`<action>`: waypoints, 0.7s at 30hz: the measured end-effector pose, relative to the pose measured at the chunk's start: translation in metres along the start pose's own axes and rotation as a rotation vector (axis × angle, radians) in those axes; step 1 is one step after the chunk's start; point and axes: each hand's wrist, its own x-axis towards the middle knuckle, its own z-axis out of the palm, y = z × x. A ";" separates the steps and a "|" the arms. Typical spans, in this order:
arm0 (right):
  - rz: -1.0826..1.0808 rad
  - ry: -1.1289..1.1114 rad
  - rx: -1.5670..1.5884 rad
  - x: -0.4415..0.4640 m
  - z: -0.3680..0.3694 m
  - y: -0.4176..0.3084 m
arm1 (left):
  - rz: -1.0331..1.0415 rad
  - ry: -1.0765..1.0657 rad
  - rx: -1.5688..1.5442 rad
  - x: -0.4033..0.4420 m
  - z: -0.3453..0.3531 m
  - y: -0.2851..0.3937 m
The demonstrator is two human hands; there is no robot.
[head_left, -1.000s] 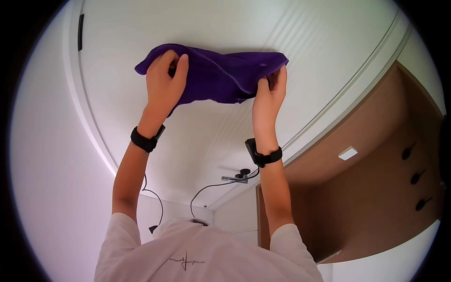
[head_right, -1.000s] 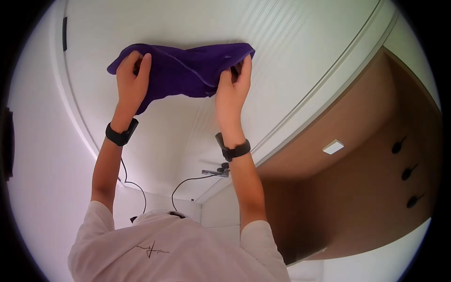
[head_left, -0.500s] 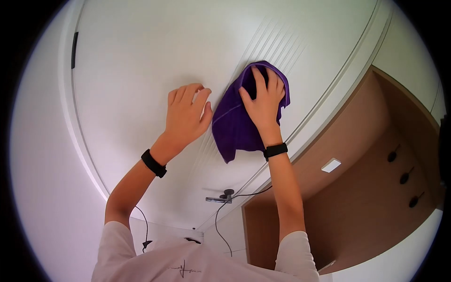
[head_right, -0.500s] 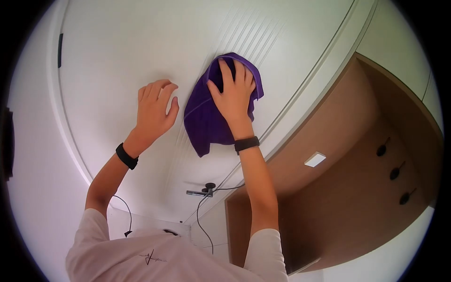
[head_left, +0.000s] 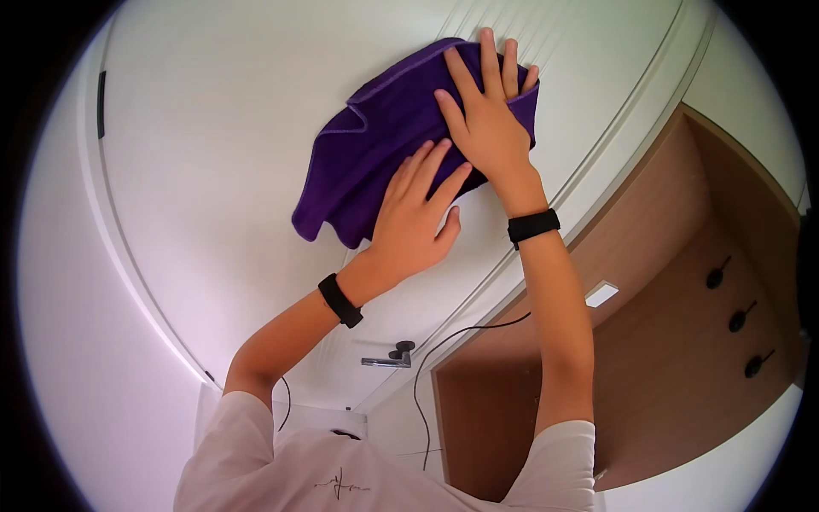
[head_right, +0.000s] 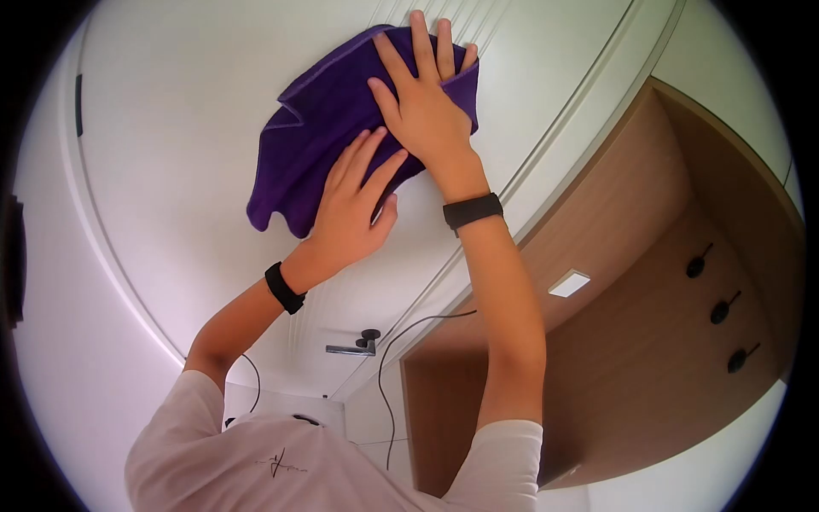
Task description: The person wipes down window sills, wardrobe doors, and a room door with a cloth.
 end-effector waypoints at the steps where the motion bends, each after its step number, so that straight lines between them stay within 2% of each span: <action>1: -0.006 0.001 0.002 -0.010 -0.002 0.000 | -0.002 0.005 0.003 -0.009 0.000 -0.006; 3: -0.005 -0.056 -0.012 -0.031 -0.005 0.002 | -0.096 -0.059 -0.013 -0.027 -0.007 -0.022; 9: -0.120 -0.082 0.009 -0.029 -0.020 0.036 | -0.035 -0.043 0.115 -0.015 -0.027 -0.040; 11: -0.098 -0.004 -0.027 0.001 -0.020 0.056 | -0.085 -0.005 0.168 0.018 -0.028 -0.033; 13: -0.037 0.070 -0.104 0.036 -0.024 0.069 | -0.056 0.131 0.216 0.055 -0.027 -0.035; 14: 0.038 0.089 -0.322 0.052 -0.031 0.061 | -0.053 0.186 0.234 0.071 -0.026 -0.037; 15: 0.041 0.099 -0.334 0.056 -0.028 0.056 | -0.033 0.242 0.232 0.085 -0.024 -0.042; 17: 0.131 0.107 -0.257 0.065 -0.028 0.050 | -0.017 0.266 0.210 0.100 -0.030 -0.044; 18: 0.070 0.185 -0.096 0.058 -0.016 0.053 | -0.009 0.271 0.204 0.098 -0.032 -0.045; 21: 0.038 0.136 -0.100 0.007 -0.004 0.037 | 0.045 0.121 0.296 0.052 -0.041 -0.046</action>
